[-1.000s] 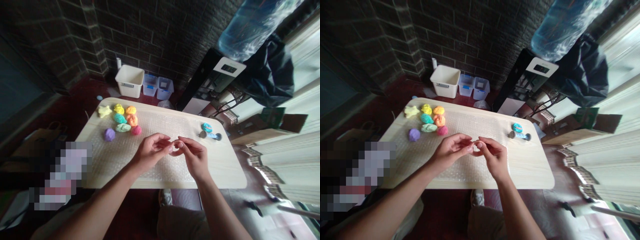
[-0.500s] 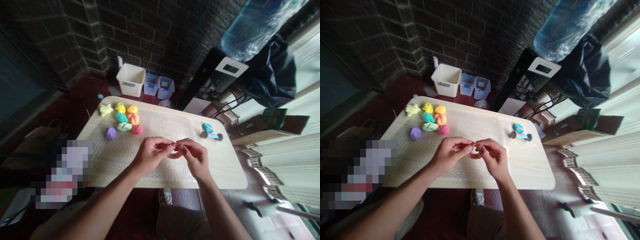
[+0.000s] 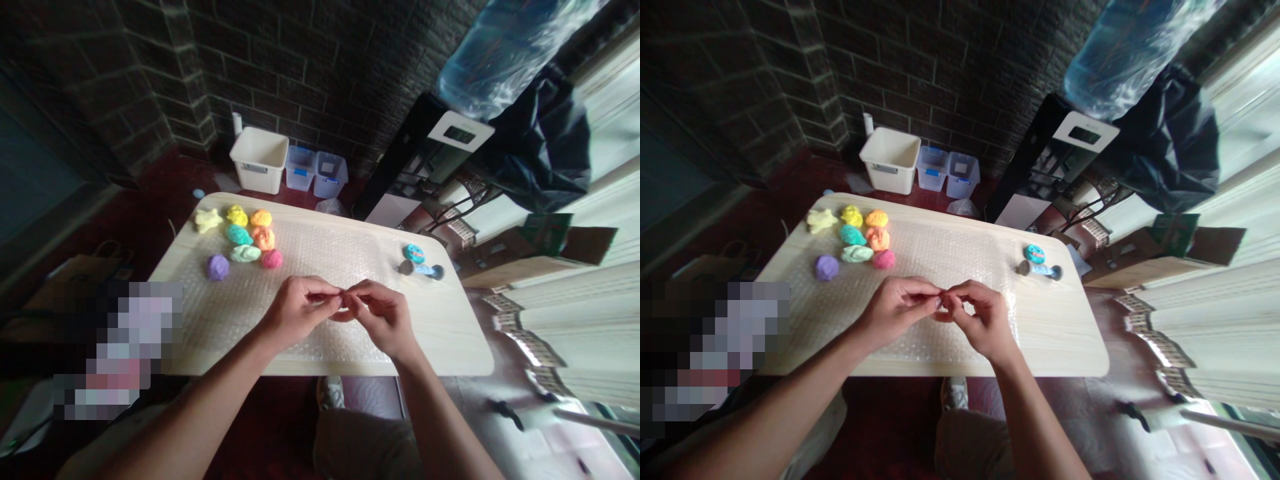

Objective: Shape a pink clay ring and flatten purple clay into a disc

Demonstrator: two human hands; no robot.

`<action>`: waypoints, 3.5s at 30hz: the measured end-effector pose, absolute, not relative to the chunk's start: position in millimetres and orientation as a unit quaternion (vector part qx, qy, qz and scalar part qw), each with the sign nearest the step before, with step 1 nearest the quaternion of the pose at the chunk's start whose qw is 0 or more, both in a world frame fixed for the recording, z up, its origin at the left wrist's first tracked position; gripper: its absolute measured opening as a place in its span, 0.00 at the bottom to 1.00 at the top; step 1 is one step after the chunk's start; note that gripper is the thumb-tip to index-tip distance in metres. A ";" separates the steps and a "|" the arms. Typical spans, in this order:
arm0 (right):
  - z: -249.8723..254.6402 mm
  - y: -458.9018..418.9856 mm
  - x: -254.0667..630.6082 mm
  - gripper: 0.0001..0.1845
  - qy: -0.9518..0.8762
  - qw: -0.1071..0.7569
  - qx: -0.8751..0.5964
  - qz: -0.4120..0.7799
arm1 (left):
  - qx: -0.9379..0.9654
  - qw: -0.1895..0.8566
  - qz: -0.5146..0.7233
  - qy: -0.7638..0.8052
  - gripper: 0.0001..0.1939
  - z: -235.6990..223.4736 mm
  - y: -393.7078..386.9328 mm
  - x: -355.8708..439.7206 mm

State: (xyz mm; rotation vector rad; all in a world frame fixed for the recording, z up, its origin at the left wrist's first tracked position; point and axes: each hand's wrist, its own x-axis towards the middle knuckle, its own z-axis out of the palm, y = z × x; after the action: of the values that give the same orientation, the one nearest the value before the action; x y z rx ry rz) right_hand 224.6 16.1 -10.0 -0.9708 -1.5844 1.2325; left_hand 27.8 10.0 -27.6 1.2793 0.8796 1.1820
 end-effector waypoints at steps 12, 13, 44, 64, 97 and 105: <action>-13.3 18.4 216.8 0.05 -0.549 0.529 -0.416 0.496 | 0.480 0.577 0.561 0.348 0.11 -24.7 9.6 33.7; -12.3 18.2 216.6 0.05 -0.553 0.526 -0.420 0.492 | 0.485 0.577 0.557 0.349 0.11 -24.3 8.9 32.9; -14.1 22.1 219.5 0.04 -0.587 0.530 -0.414 0.451 | 0.495 0.591 0.532 0.350 0.13 -19.3 10.8 35.4; -16.3 18.0 205.1 0.16 -0.499 0.477 -0.405 0.600 | 0.398 0.595 0.577 0.393 0.13 -15.1 14.0 39.4; -46.7 55.5 213.5 0.13 -0.700 0.354 -0.561 0.263 | -0.049 0.654 0.669 0.349 0.18 7.7 30.5 -24.8; -52.1 50.9 159.1 0.19 -0.880 0.220 -0.387 0.163 | -0.019 0.673 0.637 0.376 0.22 9.3 23.3 -26.2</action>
State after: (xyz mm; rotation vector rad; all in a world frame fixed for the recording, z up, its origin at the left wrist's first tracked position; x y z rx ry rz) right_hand 159.1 50.9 -52.1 -1.0715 -2.4356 0.4508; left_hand -26.2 23.3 9.3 -0.0426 0.8461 1.4347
